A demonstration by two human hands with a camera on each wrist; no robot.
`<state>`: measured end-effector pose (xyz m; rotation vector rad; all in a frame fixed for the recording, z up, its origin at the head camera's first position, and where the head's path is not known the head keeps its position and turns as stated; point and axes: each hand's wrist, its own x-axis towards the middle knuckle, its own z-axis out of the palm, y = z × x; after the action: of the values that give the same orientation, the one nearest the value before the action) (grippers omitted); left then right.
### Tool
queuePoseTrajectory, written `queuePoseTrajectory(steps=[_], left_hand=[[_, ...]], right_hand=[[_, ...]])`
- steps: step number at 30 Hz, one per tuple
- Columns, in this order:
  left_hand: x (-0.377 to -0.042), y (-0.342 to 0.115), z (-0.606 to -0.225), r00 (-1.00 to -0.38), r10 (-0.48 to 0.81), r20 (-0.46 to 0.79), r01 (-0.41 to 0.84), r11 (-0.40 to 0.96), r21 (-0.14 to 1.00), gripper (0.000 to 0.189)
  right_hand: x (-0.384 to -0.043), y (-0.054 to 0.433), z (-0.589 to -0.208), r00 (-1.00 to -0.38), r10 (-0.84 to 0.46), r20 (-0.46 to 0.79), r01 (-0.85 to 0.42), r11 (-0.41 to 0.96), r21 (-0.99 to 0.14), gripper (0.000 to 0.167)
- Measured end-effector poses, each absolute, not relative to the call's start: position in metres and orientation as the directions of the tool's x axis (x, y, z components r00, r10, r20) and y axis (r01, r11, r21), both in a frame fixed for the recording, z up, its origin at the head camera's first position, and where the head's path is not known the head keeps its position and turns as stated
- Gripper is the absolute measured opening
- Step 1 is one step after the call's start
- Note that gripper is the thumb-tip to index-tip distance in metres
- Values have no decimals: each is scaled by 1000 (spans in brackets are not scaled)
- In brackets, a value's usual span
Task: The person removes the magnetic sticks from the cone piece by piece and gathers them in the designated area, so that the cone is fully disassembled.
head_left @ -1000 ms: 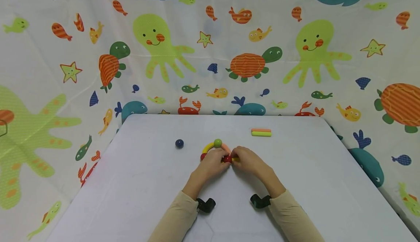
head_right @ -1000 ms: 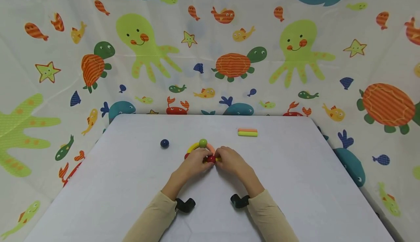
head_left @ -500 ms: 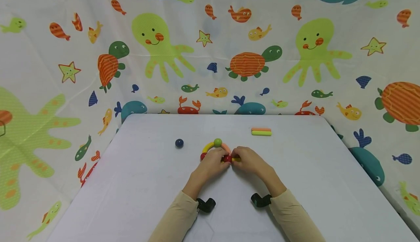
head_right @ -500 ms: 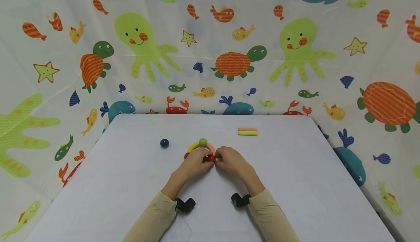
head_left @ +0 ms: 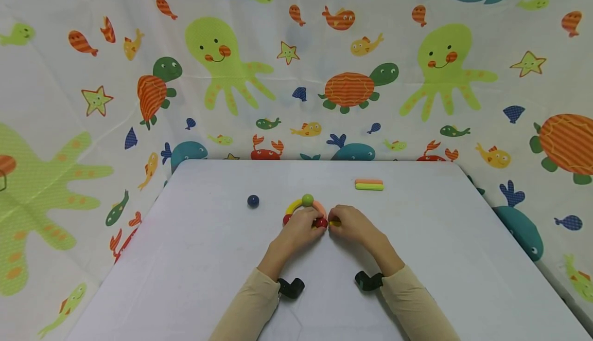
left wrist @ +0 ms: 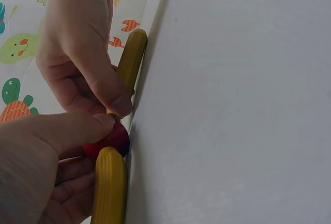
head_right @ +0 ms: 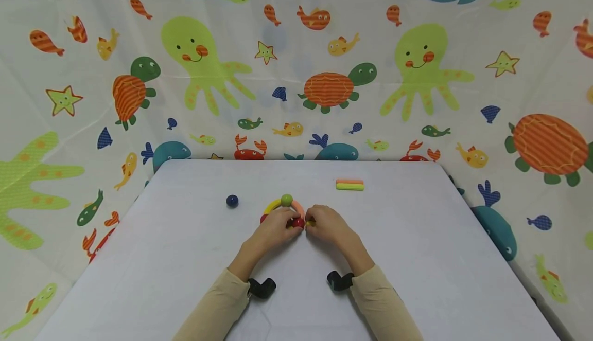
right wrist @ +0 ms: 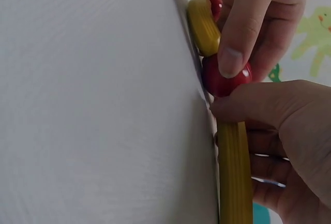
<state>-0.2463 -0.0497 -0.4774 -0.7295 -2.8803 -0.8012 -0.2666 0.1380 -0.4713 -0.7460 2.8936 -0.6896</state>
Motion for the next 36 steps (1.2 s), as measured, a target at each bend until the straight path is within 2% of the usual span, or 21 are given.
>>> queuePoseTrajectory(steps=[13, 22, 36], left_hand=[[-245, -49, -475, -904, 407, 135, 418, 766, 488, 33], [-245, -49, -475, -903, 411, 127, 418, 772, 479, 33], [-245, -50, -475, -912, 397, 101, 393, 780, 488, 35]], right_hand=[[-268, 145, -466, -894, -447, -8, -396, 801, -448, 13], [-271, 150, -468, -916, -396, -62, -327, 829, -453, 25], [-279, 170, -465, -889, -446, -99, -349, 803, -483, 21]])
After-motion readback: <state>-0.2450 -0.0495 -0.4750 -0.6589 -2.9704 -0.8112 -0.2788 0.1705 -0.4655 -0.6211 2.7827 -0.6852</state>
